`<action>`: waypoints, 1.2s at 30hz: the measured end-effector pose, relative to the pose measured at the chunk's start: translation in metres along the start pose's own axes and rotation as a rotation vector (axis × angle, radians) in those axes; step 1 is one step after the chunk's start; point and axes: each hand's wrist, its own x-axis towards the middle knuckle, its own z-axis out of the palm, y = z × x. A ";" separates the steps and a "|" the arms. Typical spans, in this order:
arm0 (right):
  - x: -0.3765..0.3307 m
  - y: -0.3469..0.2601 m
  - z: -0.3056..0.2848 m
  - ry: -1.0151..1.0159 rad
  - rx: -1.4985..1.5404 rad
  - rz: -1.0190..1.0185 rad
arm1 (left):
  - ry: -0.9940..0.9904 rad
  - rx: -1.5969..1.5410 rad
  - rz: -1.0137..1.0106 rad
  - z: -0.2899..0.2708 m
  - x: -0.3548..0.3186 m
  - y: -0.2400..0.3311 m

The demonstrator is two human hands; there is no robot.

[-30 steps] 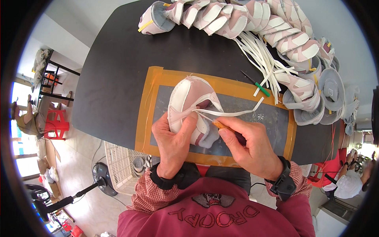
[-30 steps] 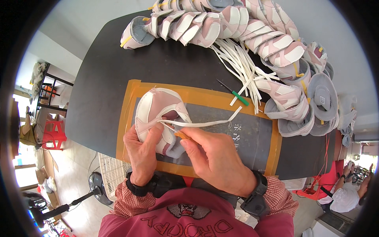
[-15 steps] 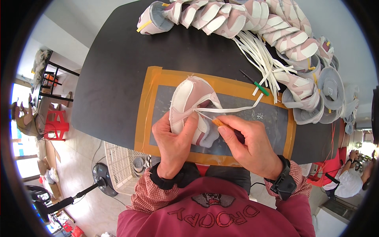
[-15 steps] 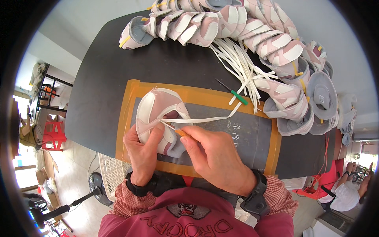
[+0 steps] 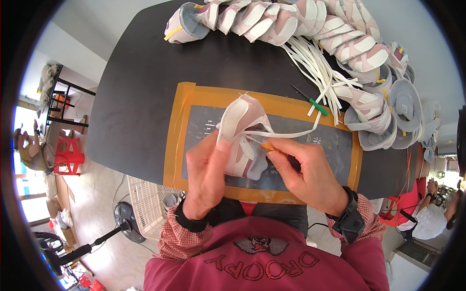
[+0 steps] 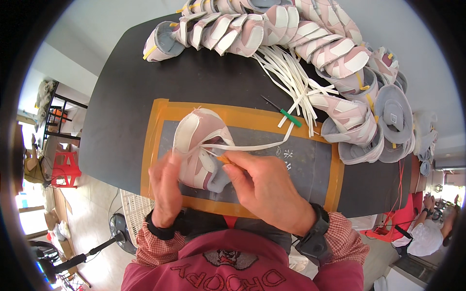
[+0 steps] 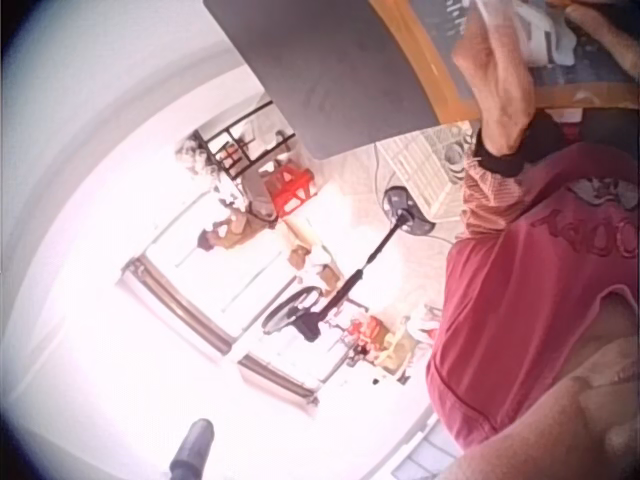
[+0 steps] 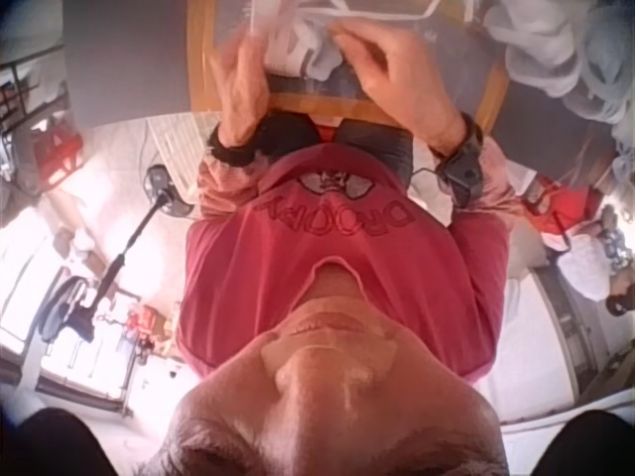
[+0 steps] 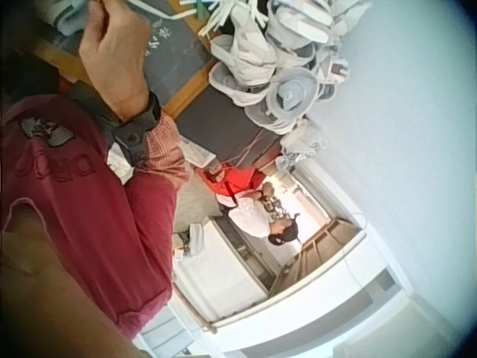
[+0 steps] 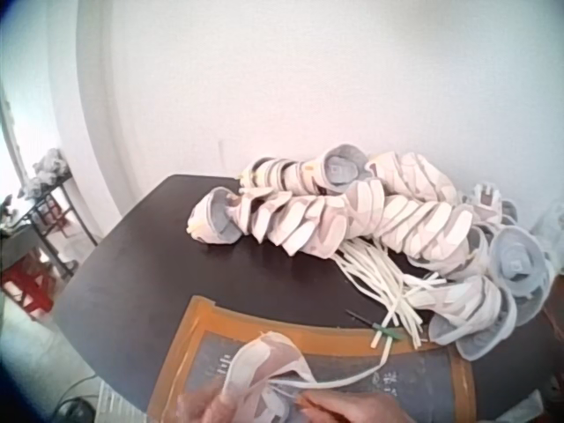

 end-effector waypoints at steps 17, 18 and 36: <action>-0.006 0.019 -0.009 0.013 0.066 -0.119 | -0.160 -0.423 -0.053 0.017 0.002 -0.016; -0.008 0.025 -0.012 -0.013 0.150 -0.085 | -0.150 -0.434 -0.047 0.019 0.000 -0.017; 0.010 0.027 -0.011 -0.075 -0.002 -0.179 | -0.082 -0.408 -0.049 0.027 -0.003 -0.032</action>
